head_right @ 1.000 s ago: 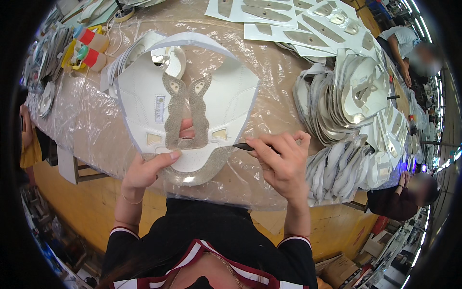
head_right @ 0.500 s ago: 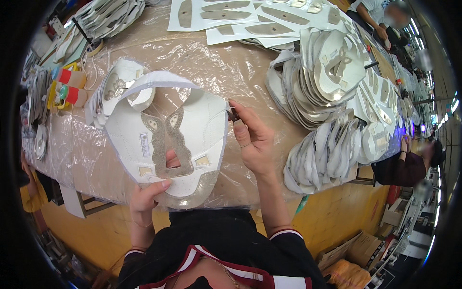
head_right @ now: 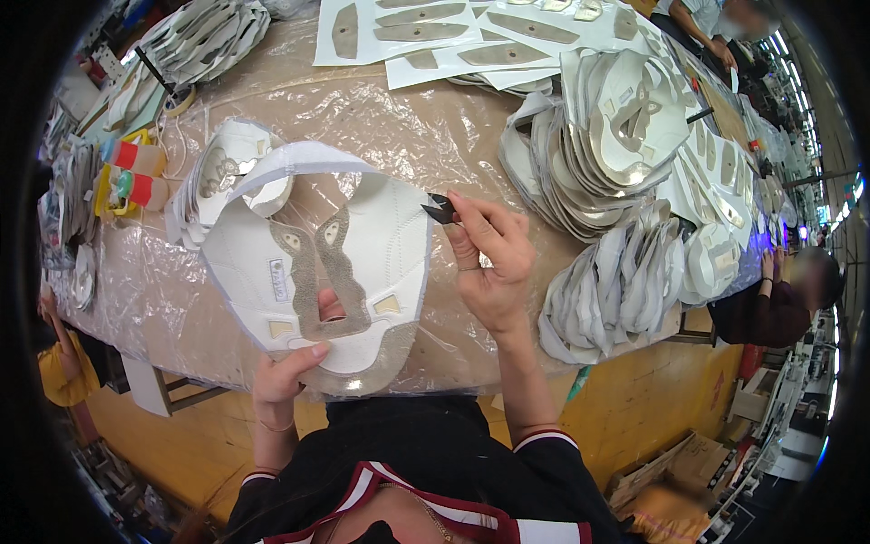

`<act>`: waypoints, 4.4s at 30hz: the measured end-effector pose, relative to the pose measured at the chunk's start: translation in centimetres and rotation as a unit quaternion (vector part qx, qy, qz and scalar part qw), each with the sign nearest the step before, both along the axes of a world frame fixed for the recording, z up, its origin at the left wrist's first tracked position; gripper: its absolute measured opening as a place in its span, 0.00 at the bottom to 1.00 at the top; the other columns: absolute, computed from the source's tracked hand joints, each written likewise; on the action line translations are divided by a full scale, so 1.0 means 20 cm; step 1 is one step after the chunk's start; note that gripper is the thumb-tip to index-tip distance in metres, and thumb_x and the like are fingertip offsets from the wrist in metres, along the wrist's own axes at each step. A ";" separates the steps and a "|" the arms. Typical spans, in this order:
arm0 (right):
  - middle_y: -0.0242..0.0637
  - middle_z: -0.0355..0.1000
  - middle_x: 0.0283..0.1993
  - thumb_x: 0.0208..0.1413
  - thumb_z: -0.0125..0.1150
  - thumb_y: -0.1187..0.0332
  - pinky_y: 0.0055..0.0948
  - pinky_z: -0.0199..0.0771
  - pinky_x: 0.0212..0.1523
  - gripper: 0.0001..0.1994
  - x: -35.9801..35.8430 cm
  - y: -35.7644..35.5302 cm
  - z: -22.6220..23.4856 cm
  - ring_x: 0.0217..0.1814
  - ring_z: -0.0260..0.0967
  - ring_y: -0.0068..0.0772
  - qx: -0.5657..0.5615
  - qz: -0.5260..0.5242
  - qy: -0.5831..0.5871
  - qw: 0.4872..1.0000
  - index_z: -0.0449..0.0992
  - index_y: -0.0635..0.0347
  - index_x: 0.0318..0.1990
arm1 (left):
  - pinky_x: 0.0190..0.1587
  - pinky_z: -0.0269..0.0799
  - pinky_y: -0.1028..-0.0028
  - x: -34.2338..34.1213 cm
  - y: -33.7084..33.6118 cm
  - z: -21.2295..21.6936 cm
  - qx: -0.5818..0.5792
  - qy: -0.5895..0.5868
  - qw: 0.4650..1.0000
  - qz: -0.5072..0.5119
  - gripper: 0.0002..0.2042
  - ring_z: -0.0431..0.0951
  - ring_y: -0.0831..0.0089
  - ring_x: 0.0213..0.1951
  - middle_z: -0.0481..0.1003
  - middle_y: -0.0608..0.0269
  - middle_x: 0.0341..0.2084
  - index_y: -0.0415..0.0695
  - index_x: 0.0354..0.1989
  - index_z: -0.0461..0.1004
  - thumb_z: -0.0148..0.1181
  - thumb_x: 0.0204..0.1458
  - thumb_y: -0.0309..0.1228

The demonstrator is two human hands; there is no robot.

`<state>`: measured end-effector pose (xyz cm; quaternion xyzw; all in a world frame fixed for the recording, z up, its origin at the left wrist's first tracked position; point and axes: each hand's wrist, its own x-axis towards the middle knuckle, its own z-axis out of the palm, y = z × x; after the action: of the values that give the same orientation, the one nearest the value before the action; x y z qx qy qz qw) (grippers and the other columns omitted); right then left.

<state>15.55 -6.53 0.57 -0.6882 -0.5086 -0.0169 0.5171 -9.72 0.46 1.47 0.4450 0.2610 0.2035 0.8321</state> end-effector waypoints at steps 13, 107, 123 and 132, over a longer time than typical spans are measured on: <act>0.33 0.77 0.38 0.52 0.65 0.72 0.27 0.56 0.42 0.15 0.02 0.01 0.00 0.35 0.69 0.28 0.007 -0.020 -0.054 0.998 0.79 0.57 0.49 | 0.64 0.59 0.63 0.01 0.00 0.00 0.020 0.005 1.000 -0.013 0.30 0.66 0.57 0.62 0.67 0.42 0.58 0.31 0.65 0.56 0.54 0.52 0.21; 0.33 0.69 0.38 0.47 0.69 0.70 0.29 0.62 0.38 0.22 -0.21 -0.12 -0.33 0.33 0.67 0.29 -0.139 0.067 -0.075 0.985 0.78 0.50 0.53 | 0.32 0.63 0.85 0.31 0.03 -0.36 -0.029 0.105 0.994 0.026 0.13 0.65 0.89 0.29 0.74 0.76 0.32 0.39 0.51 0.75 0.54 0.62 0.32; 0.38 0.70 0.40 0.52 0.64 0.73 0.33 0.63 0.43 0.13 -0.15 -0.13 -0.29 0.37 0.69 0.37 -0.193 0.068 -0.176 0.963 0.81 0.55 0.47 | 0.34 0.70 0.75 0.40 -0.07 -0.50 0.274 0.115 0.941 0.163 0.14 0.73 0.76 0.30 0.76 0.59 0.28 0.37 0.48 0.76 0.58 0.52 0.24; 0.37 0.67 0.40 0.56 0.61 0.74 0.32 0.63 0.41 0.12 -0.15 -0.14 -0.28 0.35 0.63 0.34 -0.219 0.073 -0.051 0.972 0.79 0.60 0.48 | 0.38 0.72 0.70 0.37 -0.11 -0.46 0.169 0.099 0.960 0.202 0.33 0.77 0.65 0.31 0.77 0.54 0.28 0.34 0.65 0.50 0.59 0.51 0.22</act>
<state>12.46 -9.26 -5.13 -0.7436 -0.5747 0.0977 0.3274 -2.33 -1.64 -7.75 0.5352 0.3883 0.3630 0.6565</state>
